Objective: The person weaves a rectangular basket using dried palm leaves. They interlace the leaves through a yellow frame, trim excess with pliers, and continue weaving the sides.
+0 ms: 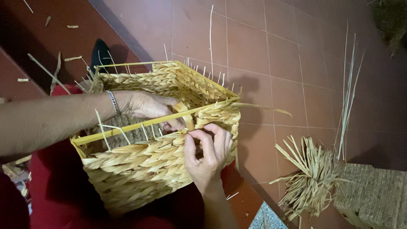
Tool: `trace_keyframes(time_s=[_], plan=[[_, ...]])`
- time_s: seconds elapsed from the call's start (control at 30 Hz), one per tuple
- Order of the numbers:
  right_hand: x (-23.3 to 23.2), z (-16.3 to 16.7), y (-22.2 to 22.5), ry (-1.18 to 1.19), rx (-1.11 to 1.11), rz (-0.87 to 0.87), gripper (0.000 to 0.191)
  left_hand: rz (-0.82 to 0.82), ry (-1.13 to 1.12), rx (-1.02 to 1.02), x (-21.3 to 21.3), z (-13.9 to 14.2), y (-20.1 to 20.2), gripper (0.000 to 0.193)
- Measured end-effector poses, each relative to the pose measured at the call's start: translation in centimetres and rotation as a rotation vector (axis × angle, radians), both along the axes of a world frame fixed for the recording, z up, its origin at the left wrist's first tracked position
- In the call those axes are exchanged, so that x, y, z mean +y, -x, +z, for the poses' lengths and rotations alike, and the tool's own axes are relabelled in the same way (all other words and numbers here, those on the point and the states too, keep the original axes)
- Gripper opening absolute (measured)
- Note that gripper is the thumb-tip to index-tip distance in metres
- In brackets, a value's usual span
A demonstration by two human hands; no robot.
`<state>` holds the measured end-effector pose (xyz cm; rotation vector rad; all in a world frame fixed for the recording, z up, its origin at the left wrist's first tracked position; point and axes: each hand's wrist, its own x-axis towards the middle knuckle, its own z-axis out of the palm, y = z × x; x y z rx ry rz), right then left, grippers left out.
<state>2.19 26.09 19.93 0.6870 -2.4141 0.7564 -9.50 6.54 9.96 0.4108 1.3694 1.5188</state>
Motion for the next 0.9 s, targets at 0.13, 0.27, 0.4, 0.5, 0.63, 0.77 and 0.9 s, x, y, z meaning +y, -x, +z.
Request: trace_keyframes(time_s=[0.13, 0.27, 0.4, 0.5, 0.63, 0.77, 0.9], plan=[[-0.2, 1.7, 0.3, -0.132, 0.039, -0.038, 0.019, 0.094, 0.18, 0.018, -0.5, 1.3, -0.4, 0.04], [0.0, 2.6, 0.8, -0.192, -0.052, 0.029, 0.015, 0.0, 0.066, 0.182, -0.2, 2.0, -0.3, 0.046], [0.0, 1.8, 1.5, -0.111, -0.137, 0.08, 0.017, -0.034, 0.088, 0.338, -0.1, 1.9, 0.1, 0.041], [-0.3, 0.6, 1.9, -0.101, -0.1, 0.072, 0.018, -0.027, 0.021, 0.313, -0.1, 2.1, 0.2, 0.037], [-0.4, -0.4, 2.1, -0.005, -0.075, 0.081, 0.02, 0.035, -0.072, 0.229, -0.2, 2.9, -0.3, 0.034], [0.1, 0.1, 1.8, 0.047, -0.067, 0.142, 0.013, 0.033, 0.034, 0.078, -0.4, 3.0, -0.4, 0.026], [0.2, 0.9, 0.8, -0.049, -0.04, 0.133, 0.015, 0.005, -0.062, 0.054, 0.3, 1.6, -0.3, 0.026]])
